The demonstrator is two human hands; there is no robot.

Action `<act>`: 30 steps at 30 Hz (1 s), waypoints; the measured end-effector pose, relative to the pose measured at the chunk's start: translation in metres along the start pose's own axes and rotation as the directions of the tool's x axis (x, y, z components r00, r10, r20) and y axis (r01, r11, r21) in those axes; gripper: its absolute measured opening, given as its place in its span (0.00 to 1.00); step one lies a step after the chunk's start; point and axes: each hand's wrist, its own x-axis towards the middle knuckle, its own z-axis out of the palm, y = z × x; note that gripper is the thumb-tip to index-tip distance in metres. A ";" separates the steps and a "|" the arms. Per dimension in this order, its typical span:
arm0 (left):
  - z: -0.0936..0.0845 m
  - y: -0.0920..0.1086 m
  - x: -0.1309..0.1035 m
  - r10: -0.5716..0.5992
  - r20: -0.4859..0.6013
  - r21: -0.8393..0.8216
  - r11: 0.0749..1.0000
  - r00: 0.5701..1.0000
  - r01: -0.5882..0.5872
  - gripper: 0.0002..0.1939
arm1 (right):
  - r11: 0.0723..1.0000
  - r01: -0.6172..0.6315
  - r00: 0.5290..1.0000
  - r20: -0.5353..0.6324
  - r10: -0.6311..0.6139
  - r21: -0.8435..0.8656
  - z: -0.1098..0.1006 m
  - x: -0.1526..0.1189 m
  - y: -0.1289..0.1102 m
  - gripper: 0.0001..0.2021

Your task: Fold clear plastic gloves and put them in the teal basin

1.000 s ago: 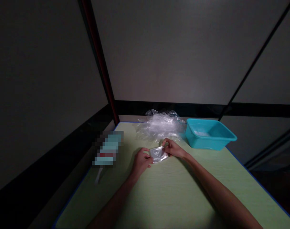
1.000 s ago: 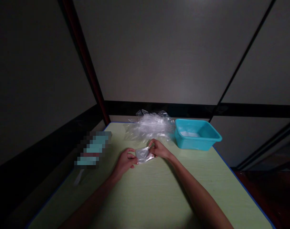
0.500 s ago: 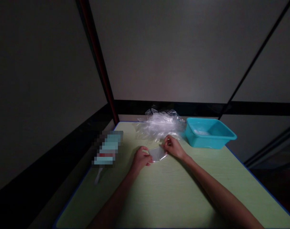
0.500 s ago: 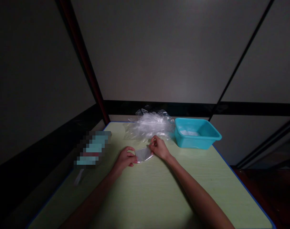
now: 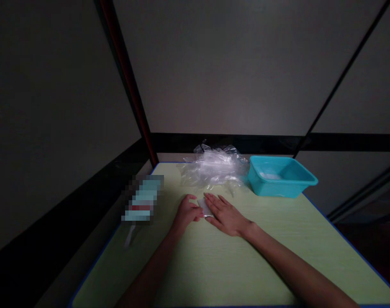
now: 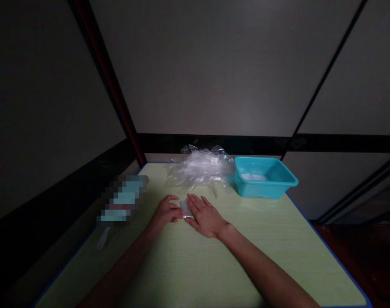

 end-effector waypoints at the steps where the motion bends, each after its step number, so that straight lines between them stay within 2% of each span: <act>1: 0.000 0.000 0.000 0.005 0.000 0.007 1.000 1.000 -0.005 0.18 | 1.000 -0.002 1.000 0.008 0.002 -0.006 0.000 0.000 0.000 0.28; 10: -0.002 -0.003 0.004 0.074 -0.008 0.137 0.988 0.997 -0.072 0.14 | 0.999 -0.034 0.998 0.051 0.035 -0.030 0.001 0.000 0.001 0.30; 13: -0.005 -0.007 0.002 0.177 -0.053 0.223 0.961 0.983 -0.161 0.11 | 0.998 -0.040 0.998 0.049 0.042 -0.039 0.001 0.000 0.001 0.30; 17: -0.006 -0.012 -0.010 0.368 -0.125 0.364 0.881 0.921 -0.303 0.09 | 0.997 -0.046 0.999 -0.021 0.045 -0.056 0.000 -0.002 -0.002 0.32; 19: -0.005 -0.015 -0.018 0.504 -0.042 0.492 0.762 0.863 -0.421 0.10 | 0.997 -0.033 0.998 -0.048 0.030 -0.063 0.001 -0.004 -0.002 0.33; 21: -0.002 -0.019 -0.022 0.627 0.143 0.638 0.533 0.766 -0.556 0.15 | 0.998 -0.024 0.998 -0.052 0.020 -0.062 0.004 -0.004 -0.002 0.34; 23: 0.001 -0.025 -0.024 0.661 0.338 0.720 0.278 0.670 -0.636 0.20 | 0.998 -0.027 0.999 -0.040 0.025 -0.063 0.006 -0.005 -0.001 0.34; 24: 0.003 -0.028 -0.023 0.650 0.394 0.739 0.196 0.649 -0.645 0.22 | 0.997 -0.032 0.999 -0.029 0.031 -0.065 0.007 -0.005 -0.001 0.34; 27: 0.005 -0.035 -0.020 0.610 0.461 0.788 0.052 0.644 -0.614 0.26 | 0.997 -0.041 0.999 0.009 0.041 -0.073 0.008 -0.004 0.001 0.34; 30: 0.004 -0.037 -0.019 0.592 0.470 0.817 -0.011 0.655 -0.576 0.28 | 0.996 -0.036 0.998 0.044 0.039 -0.077 0.007 -0.004 0.001 0.35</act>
